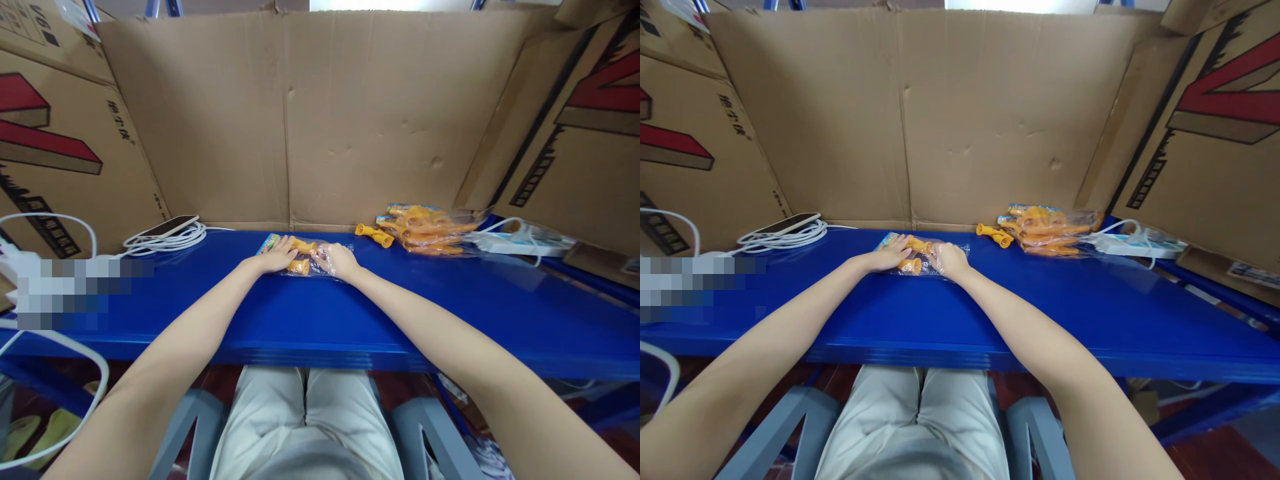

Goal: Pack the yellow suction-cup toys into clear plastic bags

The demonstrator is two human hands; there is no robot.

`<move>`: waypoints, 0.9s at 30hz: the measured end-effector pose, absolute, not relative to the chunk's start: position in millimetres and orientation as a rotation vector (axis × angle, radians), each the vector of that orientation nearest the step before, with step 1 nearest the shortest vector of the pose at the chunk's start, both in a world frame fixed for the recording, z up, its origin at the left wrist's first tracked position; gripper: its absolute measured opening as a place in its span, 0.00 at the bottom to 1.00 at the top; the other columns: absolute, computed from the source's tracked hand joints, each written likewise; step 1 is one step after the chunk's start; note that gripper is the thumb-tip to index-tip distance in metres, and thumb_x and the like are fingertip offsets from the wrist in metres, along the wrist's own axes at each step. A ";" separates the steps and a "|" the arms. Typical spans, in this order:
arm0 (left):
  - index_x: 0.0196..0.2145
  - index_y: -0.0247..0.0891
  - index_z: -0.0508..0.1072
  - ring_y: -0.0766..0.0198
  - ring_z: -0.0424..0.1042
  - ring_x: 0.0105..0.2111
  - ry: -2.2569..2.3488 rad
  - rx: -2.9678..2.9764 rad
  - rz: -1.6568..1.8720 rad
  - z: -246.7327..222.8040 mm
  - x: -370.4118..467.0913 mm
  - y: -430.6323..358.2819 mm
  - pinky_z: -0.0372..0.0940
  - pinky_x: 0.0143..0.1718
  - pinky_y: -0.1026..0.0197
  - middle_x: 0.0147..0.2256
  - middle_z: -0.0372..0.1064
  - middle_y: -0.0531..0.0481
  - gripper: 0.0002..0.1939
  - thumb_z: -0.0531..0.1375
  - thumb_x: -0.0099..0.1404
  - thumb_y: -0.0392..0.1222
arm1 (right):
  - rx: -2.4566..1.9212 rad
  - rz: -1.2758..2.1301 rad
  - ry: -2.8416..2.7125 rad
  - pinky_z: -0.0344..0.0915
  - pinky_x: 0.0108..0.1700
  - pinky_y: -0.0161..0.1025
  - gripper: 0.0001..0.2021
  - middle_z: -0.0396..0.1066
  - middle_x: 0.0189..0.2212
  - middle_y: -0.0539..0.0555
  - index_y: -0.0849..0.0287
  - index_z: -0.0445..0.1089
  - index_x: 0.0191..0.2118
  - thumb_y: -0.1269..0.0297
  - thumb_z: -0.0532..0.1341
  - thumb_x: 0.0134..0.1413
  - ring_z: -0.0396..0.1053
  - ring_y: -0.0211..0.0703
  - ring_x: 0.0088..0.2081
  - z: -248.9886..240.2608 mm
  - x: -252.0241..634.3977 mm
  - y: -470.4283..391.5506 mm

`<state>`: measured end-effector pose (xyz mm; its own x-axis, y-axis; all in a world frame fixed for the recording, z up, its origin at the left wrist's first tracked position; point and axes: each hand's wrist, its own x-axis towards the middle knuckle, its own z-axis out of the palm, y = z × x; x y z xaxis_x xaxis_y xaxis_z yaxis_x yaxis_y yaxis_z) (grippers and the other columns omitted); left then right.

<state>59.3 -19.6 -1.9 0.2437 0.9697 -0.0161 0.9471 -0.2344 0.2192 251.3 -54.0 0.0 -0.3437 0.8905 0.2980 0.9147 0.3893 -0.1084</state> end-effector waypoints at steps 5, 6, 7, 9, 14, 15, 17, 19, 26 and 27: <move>0.70 0.34 0.38 0.52 0.26 0.68 1.820 2.351 0.096 -2.1 60.9 -16.9 0.37 0.66 0.44 0.69 0.23 0.45 0.37 0.33 0.69 0.56 | -1.589 -0.084 -2.331 0.58 0.34 0.33 0.17 0.78 0.39 0.59 0.57 0.76 0.41 0.57 0.52 0.65 0.75 0.49 0.43 2.2 251.2 -56.0; 0.70 0.34 0.37 0.52 0.25 0.68 1.826 2.351 0.092 -1.1 61.5 -17.9 0.36 0.66 0.44 0.69 0.21 0.45 0.37 0.32 0.69 0.55 | -1.595 -0.078 -2.327 0.57 0.33 0.33 0.17 0.78 0.39 0.59 0.58 0.76 0.41 0.56 0.52 0.65 0.75 0.49 0.43 2.5 251.3 -55.5; 0.70 0.34 0.37 0.52 0.25 0.68 1.824 2.354 0.087 0.1 62.1 -19.5 0.36 0.66 0.45 0.69 0.20 0.46 0.37 0.32 0.69 0.55 | -1.603 -0.070 -2.320 0.57 0.33 0.33 0.17 0.78 0.38 0.59 0.58 0.76 0.40 0.56 0.52 0.65 0.75 0.49 0.42 2.6 251.5 -54.7; 0.70 0.36 0.36 0.52 0.24 0.68 1.798 2.369 0.075 3.3 63.0 -23.9 0.36 0.66 0.44 0.69 0.19 0.47 0.36 0.31 0.69 0.54 | -1.622 -0.052 -2.297 0.56 0.31 0.34 0.17 0.78 0.37 0.60 0.58 0.76 0.38 0.55 0.53 0.64 0.75 0.48 0.41 2.6 251.8 -52.5; 0.70 0.44 0.36 0.53 0.24 0.68 1.725 2.380 0.051 8.5 61.6 -31.8 0.34 0.66 0.42 0.69 0.20 0.54 0.36 0.30 0.68 0.58 | -1.634 0.017 -2.245 0.50 0.27 0.35 0.17 0.77 0.33 0.59 0.59 0.76 0.33 0.53 0.56 0.61 0.74 0.46 0.35 -0.4 253.6 -45.2; 0.70 0.45 0.36 0.54 0.24 0.69 1.719 2.371 0.045 8.5 61.1 -31.8 0.34 0.66 0.42 0.69 0.20 0.55 0.36 0.29 0.68 0.59 | -1.624 0.038 -2.236 0.50 0.27 0.35 0.18 0.77 0.32 0.59 0.59 0.76 0.32 0.52 0.56 0.60 0.74 0.45 0.35 -1.5 254.3 -43.2; 0.70 0.45 0.36 0.55 0.23 0.69 1.717 2.351 0.028 8.2 60.3 -30.7 0.33 0.66 0.43 0.69 0.20 0.56 0.36 0.28 0.68 0.59 | -1.597 0.092 -2.217 0.50 0.26 0.34 0.18 0.77 0.31 0.57 0.59 0.76 0.29 0.52 0.58 0.59 0.73 0.44 0.33 -3.9 256.3 -38.5; 0.70 0.45 0.35 0.56 0.23 0.68 1.716 2.342 0.007 8.0 60.0 -29.3 0.32 0.66 0.44 0.69 0.19 0.56 0.37 0.28 0.68 0.59 | -1.576 0.176 -2.192 0.51 0.26 0.33 0.17 0.76 0.28 0.56 0.60 0.75 0.27 0.52 0.60 0.57 0.73 0.42 0.32 -6.2 258.6 -33.3; 0.70 0.46 0.37 0.57 0.25 0.69 1.731 2.359 0.002 8.4 61.0 -30.4 0.34 0.66 0.44 0.69 0.22 0.55 0.36 0.28 0.68 0.59 | -1.490 0.450 -2.043 0.58 0.27 0.31 0.14 0.72 0.17 0.52 0.62 0.76 0.23 0.60 0.60 0.55 0.69 0.37 0.24 -8.4 264.3 -27.5; 0.70 0.47 0.38 0.57 0.26 0.69 1.744 2.354 0.010 8.5 61.5 -30.9 0.35 0.66 0.44 0.69 0.22 0.56 0.36 0.28 0.68 0.59 | -1.490 0.452 -2.029 0.58 0.27 0.31 0.14 0.71 0.17 0.52 0.62 0.76 0.24 0.62 0.60 0.55 0.69 0.37 0.24 -8.1 264.5 -28.3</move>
<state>61.5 -30.9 8.5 0.2992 0.9466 -0.1200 0.9452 -0.2769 0.1728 264.5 -28.3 -8.1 -0.2114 0.9452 0.2487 0.7504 0.3200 -0.5783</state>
